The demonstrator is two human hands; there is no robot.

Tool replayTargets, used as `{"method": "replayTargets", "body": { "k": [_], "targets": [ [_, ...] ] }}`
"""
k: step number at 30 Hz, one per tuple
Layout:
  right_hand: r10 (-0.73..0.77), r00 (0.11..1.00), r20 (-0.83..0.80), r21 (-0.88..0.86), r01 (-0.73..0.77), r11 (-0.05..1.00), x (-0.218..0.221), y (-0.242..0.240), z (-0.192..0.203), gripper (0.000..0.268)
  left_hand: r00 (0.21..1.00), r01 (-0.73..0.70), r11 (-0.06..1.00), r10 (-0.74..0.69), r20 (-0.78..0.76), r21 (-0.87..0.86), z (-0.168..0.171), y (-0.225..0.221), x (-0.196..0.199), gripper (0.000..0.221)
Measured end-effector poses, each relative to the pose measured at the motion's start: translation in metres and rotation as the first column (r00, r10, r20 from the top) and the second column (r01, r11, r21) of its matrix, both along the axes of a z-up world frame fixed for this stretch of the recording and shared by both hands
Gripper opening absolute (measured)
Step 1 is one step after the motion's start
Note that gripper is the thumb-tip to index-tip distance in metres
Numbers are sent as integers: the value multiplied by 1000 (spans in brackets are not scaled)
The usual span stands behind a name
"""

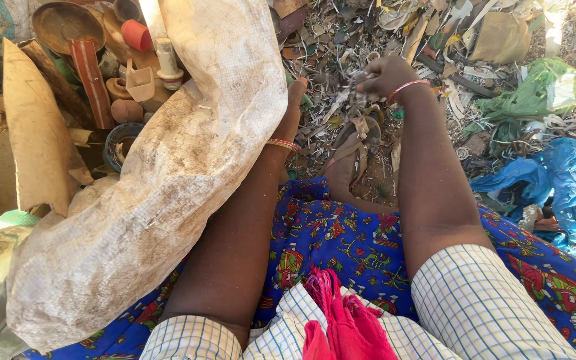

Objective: The person sorts various scrap materials by hand, picking up items from the ground and placing them into a large white sack while also pulling apart stuck pieces.

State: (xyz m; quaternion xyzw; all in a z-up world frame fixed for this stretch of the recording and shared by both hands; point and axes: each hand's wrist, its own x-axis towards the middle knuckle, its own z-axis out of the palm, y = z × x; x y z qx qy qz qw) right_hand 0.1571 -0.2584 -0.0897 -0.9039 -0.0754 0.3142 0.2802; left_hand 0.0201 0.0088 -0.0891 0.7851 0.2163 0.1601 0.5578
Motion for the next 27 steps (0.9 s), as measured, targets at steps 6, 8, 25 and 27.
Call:
{"method": "replayTargets", "body": {
  "k": [6, 8, 25, 27],
  "targets": [
    [106, 987, 118, -12, -105, 994, 9, -4, 20, 31, 997, 29, 993, -37, -62, -116, 16, -4, -4, 63],
    [147, 982, 115, -79, -139, 987, 5, 5, -1, 36, 995, 39, 989, -51, -80, -140, 27, -4, -4, 61],
    [182, 949, 257, -227, -124, 966, -54, 39, -100, 59, 985, 47, 996, -60, -163, -81, 76, 0, -7, 57],
    [156, 973, 172, -177, -125, 976, -33, 36, -88, 65, 983, 38, 998, -45, -176, -43, 76, -1, -4, 63]
  ]
}}
